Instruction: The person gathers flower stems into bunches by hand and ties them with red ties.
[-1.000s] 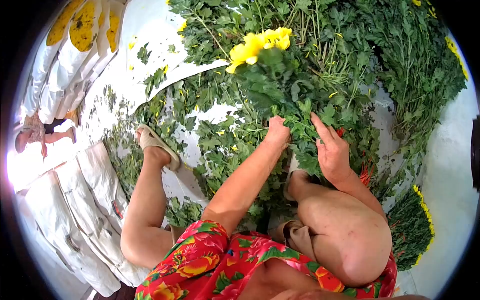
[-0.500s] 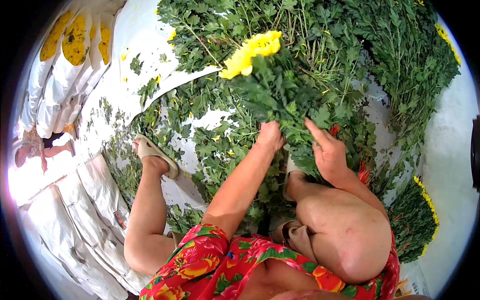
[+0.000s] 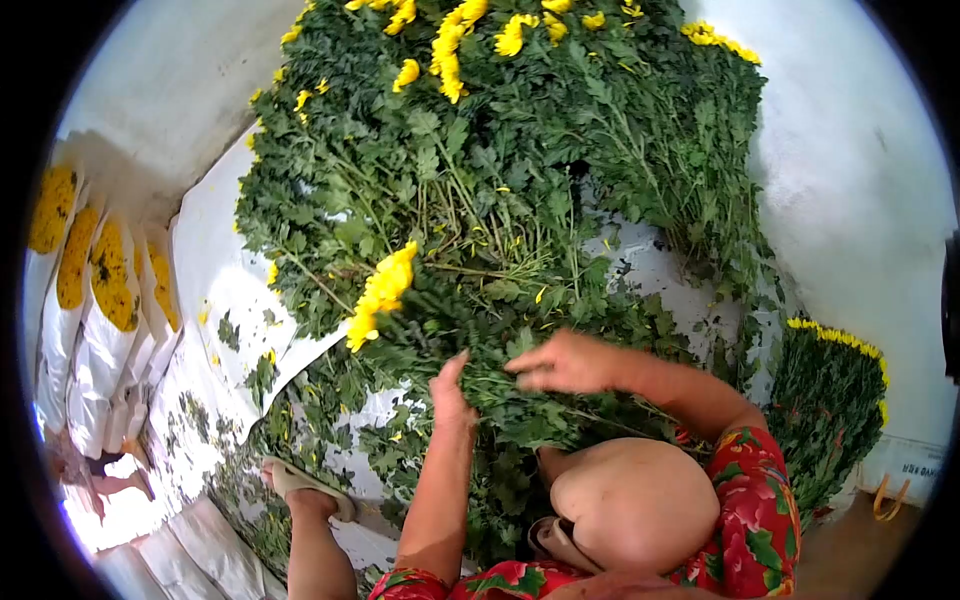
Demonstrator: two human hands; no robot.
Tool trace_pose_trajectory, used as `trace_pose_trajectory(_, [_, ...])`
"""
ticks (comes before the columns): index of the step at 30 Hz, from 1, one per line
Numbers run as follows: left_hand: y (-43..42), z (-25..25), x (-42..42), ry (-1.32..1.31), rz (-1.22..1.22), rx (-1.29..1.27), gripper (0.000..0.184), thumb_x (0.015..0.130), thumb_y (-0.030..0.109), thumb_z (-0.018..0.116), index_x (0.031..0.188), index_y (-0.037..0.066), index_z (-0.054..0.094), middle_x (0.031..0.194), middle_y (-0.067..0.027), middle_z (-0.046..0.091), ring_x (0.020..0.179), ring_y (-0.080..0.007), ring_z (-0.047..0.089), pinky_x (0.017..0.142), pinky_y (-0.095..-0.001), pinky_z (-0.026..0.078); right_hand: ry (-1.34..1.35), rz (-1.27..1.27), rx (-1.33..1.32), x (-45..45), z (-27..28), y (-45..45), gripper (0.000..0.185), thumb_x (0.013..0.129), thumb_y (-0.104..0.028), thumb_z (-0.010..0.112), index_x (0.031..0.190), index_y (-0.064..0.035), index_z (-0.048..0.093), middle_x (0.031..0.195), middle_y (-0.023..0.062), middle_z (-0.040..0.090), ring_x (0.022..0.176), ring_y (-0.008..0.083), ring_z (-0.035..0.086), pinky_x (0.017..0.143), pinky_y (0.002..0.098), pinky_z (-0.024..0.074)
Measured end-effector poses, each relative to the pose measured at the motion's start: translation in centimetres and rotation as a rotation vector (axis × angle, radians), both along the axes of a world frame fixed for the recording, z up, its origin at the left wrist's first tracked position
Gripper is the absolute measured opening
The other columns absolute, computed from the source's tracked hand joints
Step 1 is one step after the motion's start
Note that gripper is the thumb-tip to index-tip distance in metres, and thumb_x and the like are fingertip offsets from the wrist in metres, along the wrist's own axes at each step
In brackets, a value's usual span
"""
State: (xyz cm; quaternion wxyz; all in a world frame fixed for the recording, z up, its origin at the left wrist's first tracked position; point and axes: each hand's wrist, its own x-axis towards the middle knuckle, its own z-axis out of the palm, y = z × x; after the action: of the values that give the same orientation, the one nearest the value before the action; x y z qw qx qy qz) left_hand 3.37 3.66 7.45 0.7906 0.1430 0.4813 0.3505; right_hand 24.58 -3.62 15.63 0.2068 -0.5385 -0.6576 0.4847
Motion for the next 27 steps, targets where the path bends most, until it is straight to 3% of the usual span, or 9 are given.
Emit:
trace_pose_trajectory(2, [1.0,-0.9,-1.5,0.010,-0.041,-0.083,0.043,0.080,0.034,0.068,0.113,0.007,0.060,0.106,-0.0126,0.065,0.095,-0.0310,0.063,0.084,-0.0475,0.052,-0.117,-0.310,0.124,6.5,-0.7,2.3,0.033,0.093,-0.026,0.063,0.119,-0.0050,0.066,0.119,0.0167,0.067,0.087,0.0253,0.070,0.082,0.0355,0.0552])
trace_pose_trajectory(3, [1.3,-0.4,-1.8,-0.043,-0.011,-0.077,0.044,0.080,0.033,0.068,0.115,0.007,0.059,0.106,-0.0118,0.065,0.095,-0.0305,0.063,0.084,-0.0465,0.052,-0.368,-0.657,0.393,9.2,-1.2,3.6,0.030,0.090,-0.020,0.065,0.112,-0.0003,0.063,0.099,0.0152,0.067,0.086,0.0267,0.068,0.075,0.0376,0.0554])
trace_pose_trajectory(5, [1.6,2.0,-1.7,-0.080,0.056,-0.103,0.040,0.080,0.025,0.068,0.113,0.005,0.061,0.105,-0.0101,0.067,0.092,-0.0285,0.066,0.082,-0.0430,0.055,-0.827,-0.968,0.459,17.2,-1.4,5.7,0.067,0.089,-0.018,0.066,0.144,0.0009,0.034,0.134,0.0254,0.050,0.120,0.0328,0.054,0.099,0.0458,0.0455])
trace_pose_trajectory(7, [1.9,1.0,-1.8,-0.085,0.043,-0.060,0.041,0.079,0.025,0.069,0.114,0.005,0.060,0.105,-0.0105,0.067,0.092,-0.0289,0.066,0.082,-0.0440,0.055,-0.907,-1.099,0.207,24.6,-5.5,7.1,0.099,0.086,-0.035,0.073,0.154,-0.0036,0.009,0.153,0.0243,0.025,0.139,0.0371,0.030,0.111,0.0577,0.0286])
trace_pose_trajectory(11, [0.9,1.4,-0.6,0.090,0.004,-0.106,0.037,0.081,0.028,0.068,0.111,0.007,0.062,0.106,-0.0101,0.066,0.093,-0.0305,0.064,0.082,-0.0466,0.053,-0.780,-1.070,-0.157,25.1,-7.1,8.6,0.102,0.082,-0.048,0.075,0.154,-0.0059,0.015,0.140,0.0225,0.047,0.126,0.0396,0.046,0.108,0.0566,0.0293])
trace_pose_trajectory(12, [0.7,0.7,-0.6,0.041,0.009,-0.100,0.037,0.081,0.028,0.068,0.111,0.007,0.062,0.106,-0.0104,0.066,0.093,-0.0307,0.064,0.083,-0.0471,0.053,-0.851,-1.060,0.075,24.5,-8.9,8.1,0.087,0.085,-0.042,0.074,0.150,-0.0057,0.029,0.119,0.0211,0.061,0.106,0.0380,0.059,0.094,0.0529,0.0420])
trace_pose_trajectory(16, [0.0,0.2,-1.4,-0.062,0.013,-0.110,0.038,0.083,0.027,0.066,0.114,0.007,0.061,0.106,-0.0113,0.066,0.095,-0.0307,0.064,0.083,-0.0477,0.053,-0.840,-0.945,0.212,19.5,-6.3,5.3,0.050,0.089,-0.025,0.071,0.129,-0.0010,0.052,0.093,0.0203,0.063,0.079,0.0346,0.063,0.063,0.0451,0.0501])
trace_pose_trajectory(22, [-0.4,0.7,-2.5,-0.025,0.048,-0.105,0.041,0.085,0.028,0.064,0.120,0.008,0.058,0.112,-0.0114,0.064,0.099,-0.0303,0.063,0.084,-0.0472,0.052,-0.678,-0.791,0.288,11.6,-1.3,-1.3,0.049,0.083,-0.018,0.075,0.123,0.0003,0.052,0.094,0.0204,0.064,0.081,0.0361,0.064,0.065,0.0471,0.0495])
trace_pose_trajectory(27, [-1.0,1.0,-3.7,-0.039,0.115,-0.142,0.041,0.084,0.026,0.064,0.117,0.003,0.060,0.108,-0.0138,0.066,0.096,-0.0314,0.065,0.085,-0.0465,0.053,-0.825,-0.576,0.337,8.5,-8.8,-3.1,0.056,0.080,-0.012,0.076,0.129,-0.0025,0.050,0.103,0.0202,0.062,0.093,0.0382,0.063,0.076,0.0486,0.0535])
